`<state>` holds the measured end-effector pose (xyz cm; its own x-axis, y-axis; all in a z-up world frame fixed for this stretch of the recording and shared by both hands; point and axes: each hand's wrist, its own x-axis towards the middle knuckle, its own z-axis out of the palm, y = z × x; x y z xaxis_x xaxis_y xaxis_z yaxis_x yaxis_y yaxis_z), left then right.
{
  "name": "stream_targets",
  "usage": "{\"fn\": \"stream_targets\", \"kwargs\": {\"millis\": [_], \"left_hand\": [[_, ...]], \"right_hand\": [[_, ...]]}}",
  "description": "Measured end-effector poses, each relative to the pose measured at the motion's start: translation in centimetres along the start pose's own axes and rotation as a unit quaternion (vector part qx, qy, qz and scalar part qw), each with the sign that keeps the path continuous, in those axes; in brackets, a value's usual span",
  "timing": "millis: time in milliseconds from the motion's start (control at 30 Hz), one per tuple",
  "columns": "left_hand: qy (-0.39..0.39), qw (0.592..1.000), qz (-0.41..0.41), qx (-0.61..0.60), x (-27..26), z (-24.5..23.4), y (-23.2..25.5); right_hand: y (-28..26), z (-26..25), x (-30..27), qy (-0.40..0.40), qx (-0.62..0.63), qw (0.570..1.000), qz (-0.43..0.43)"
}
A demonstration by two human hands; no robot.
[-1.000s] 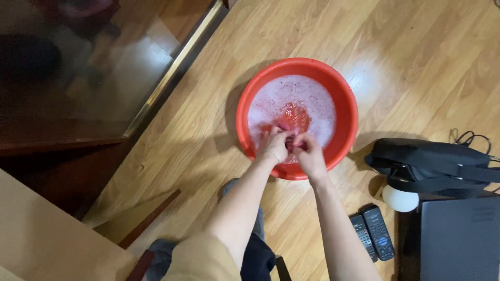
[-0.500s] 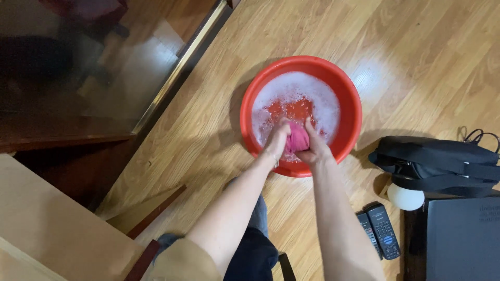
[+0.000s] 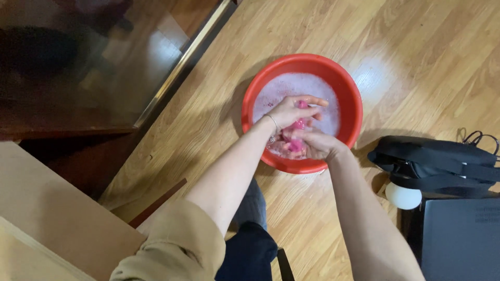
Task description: Cleaning the interior of a wooden desk drawer using a cloth and soapy water from a basin.
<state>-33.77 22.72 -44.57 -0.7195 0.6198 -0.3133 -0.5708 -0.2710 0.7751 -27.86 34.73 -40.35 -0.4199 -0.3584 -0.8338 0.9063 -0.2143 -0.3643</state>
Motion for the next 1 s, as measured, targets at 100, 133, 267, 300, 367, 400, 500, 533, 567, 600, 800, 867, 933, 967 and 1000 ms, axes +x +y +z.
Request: {"fn": "stream_targets", "kwargs": {"millis": [100, 133, 267, 300, 367, 400, 500, 533, 567, 600, 800, 867, 933, 967, 1000], "left_hand": [[0.0, 0.998, 0.03, 0.06, 1.1, -0.7, -0.2], [0.07, 0.993, -0.033, 0.092, 1.0, -0.4, 0.8], [0.157, 0.952, -0.135, 0.224, 2.7, -2.2, -1.2], [0.155, 0.953, -0.134, 0.223, 2.8, -1.8, -1.4], [0.228, 0.926, -0.178, 0.244, 2.2, -1.7, -1.6], [0.227, 0.926, -0.178, 0.245, 2.5, -2.1, -2.2], [0.311, 0.898, -0.207, 0.232, 2.9, -1.7, -2.5], [0.349, 0.879, -0.228, 0.231, 2.4, -0.9, -1.4], [0.386, 0.858, -0.248, 0.23, 1.8, -0.1, -0.4], [0.385, 0.859, -0.249, 0.229, 2.3, -0.6, -1.4], [0.473, 0.814, -0.303, 0.15, 1.3, 0.7, -1.8], [0.501, 0.79, -0.329, 0.127, 0.6, 1.3, -1.7], [0.495, 0.794, -0.329, 0.127, -0.2, 1.8, -1.5], [0.488, 0.799, -0.327, 0.128, -0.6, 2.0, -1.2], [0.49, 0.798, -0.327, 0.126, -0.4, 1.7, -1.7]], "right_hand": [[0.8, -1.8, 1.7, 0.005, -0.027, 0.999, -0.041], [0.9, -2.2, 2.3, 0.02, -0.091, 0.995, -0.046], [-0.2, -1.0, 2.1, 0.064, -0.278, 0.956, -0.061], [0.7, -1.8, 3.4, 0.067, -0.279, 0.956, -0.062], [2.8, -2.7, 6.6, 0.153, -0.511, 0.841, -0.084], [2.8, -1.5, 6.2, 0.154, -0.511, 0.842, -0.084], [2.9, 0.1, 5.4, 0.239, -0.6, 0.763, -0.008], [3.3, -0.2, 5.9, 0.25, -0.635, 0.731, -0.018], [3.8, -0.5, 6.4, 0.26, -0.669, 0.696, -0.028], [3.9, -0.8, 6.8, 0.26, -0.669, 0.696, -0.026], [3.8, 0.2, 5.3, 0.22, -0.777, 0.588, -0.038], [4.8, -0.9, 6.1, 0.225, -0.784, 0.577, -0.042], [4.8, -0.3, 5.1, 0.218, -0.804, 0.551, -0.05], [4.7, 0.0, 4.5, 0.212, -0.822, 0.525, -0.059], [4.9, -0.1, 4.2, 0.21, -0.823, 0.524, -0.059]]}}
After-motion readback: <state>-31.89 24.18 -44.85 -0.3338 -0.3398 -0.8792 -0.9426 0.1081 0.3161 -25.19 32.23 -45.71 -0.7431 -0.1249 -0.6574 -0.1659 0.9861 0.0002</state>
